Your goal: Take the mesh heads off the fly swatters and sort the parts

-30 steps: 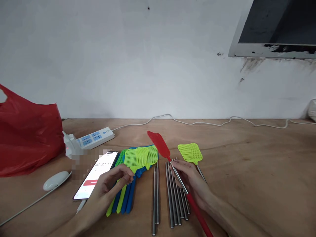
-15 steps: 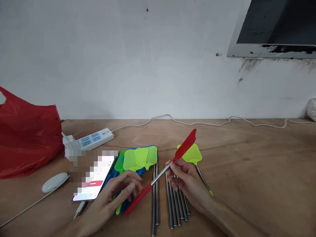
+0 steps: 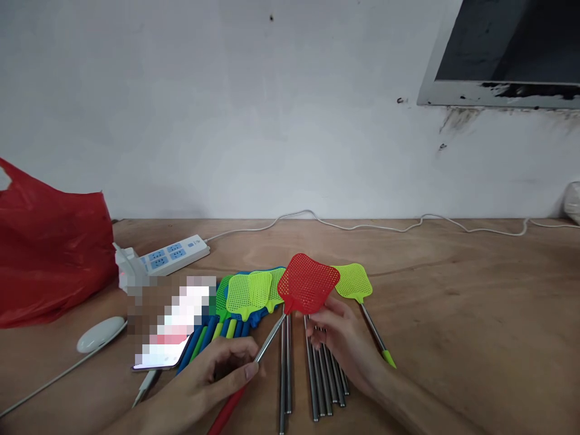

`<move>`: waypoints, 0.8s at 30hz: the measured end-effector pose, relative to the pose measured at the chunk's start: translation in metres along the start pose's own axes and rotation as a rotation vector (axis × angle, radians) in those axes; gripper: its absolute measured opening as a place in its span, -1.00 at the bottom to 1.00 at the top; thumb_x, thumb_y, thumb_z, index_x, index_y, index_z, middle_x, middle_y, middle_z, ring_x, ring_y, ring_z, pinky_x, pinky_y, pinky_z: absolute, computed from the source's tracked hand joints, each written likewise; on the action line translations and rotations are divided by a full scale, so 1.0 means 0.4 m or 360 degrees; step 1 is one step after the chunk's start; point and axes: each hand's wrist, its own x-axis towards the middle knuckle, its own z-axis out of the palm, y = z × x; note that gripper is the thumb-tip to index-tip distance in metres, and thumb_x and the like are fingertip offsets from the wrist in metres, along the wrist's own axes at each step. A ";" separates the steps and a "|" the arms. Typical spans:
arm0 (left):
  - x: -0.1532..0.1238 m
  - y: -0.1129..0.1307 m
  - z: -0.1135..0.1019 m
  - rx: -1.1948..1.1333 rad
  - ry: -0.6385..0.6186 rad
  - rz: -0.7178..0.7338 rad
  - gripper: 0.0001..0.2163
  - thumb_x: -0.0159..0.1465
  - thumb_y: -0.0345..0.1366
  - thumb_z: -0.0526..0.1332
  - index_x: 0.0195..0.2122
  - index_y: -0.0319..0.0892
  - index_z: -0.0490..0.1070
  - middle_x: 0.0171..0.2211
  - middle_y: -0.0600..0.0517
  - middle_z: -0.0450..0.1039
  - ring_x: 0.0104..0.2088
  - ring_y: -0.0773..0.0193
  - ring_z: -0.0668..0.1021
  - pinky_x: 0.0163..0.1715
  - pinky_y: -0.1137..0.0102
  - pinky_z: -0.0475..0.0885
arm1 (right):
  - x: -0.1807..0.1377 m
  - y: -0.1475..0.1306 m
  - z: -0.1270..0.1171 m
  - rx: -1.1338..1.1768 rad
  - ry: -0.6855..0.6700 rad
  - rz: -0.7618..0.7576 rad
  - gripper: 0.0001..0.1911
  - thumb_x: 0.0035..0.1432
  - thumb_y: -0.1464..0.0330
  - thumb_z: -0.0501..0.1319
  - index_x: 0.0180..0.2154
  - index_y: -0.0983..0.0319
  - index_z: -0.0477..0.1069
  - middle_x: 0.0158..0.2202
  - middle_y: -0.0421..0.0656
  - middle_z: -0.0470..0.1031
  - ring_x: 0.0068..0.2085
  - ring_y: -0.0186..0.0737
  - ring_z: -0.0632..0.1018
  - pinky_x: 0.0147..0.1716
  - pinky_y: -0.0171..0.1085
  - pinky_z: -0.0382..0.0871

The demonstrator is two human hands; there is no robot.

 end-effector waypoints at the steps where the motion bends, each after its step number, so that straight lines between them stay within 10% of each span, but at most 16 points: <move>1: 0.000 0.000 -0.001 -0.0014 0.0000 -0.0004 -0.58 0.39 0.11 0.06 -0.37 -0.16 0.32 -0.45 0.14 0.15 -0.40 0.29 0.26 -0.41 0.41 0.14 | 0.004 -0.002 -0.006 0.0032 0.0113 -0.0054 -0.72 -0.07 0.33 0.42 -0.24 0.20 0.55 -0.25 -0.17 0.56 -0.42 -0.35 0.43 -0.50 -0.37 0.30; 10: -0.006 0.018 -0.014 -0.0091 0.0002 -0.0150 -0.62 0.37 0.10 0.04 -0.33 -0.14 0.28 -0.45 0.15 0.18 -0.42 0.28 0.28 -0.40 0.40 0.20 | 0.042 -0.011 -0.061 -0.0664 0.0803 -0.1051 -0.65 0.11 0.29 0.28 -0.02 0.06 0.46 0.12 -0.13 0.45 0.06 -0.07 0.45 0.01 -0.07 0.34; 15: -0.007 0.034 -0.021 -0.0090 -0.0082 -0.0222 -0.68 0.39 0.01 0.06 -0.33 -0.13 0.28 -0.48 0.17 0.15 -0.45 0.31 0.24 -0.43 0.41 0.16 | 0.010 -0.052 -0.029 -0.1958 0.0159 -0.1631 -0.71 0.26 0.44 0.20 0.00 0.09 0.45 0.01 -0.13 0.52 0.05 -0.06 0.45 0.09 0.00 0.28; 24: -0.003 0.028 -0.009 0.0031 -0.0125 -0.0249 -0.58 0.38 0.12 0.05 -0.33 -0.16 0.33 -0.46 0.16 0.15 -0.45 0.32 0.23 -0.46 0.42 0.14 | 0.012 -0.063 0.031 -0.2958 -0.0734 -0.1569 -0.94 0.28 0.33 0.28 -0.23 0.18 0.48 -0.23 -0.21 0.60 -0.07 -0.05 0.46 -0.02 -0.03 0.30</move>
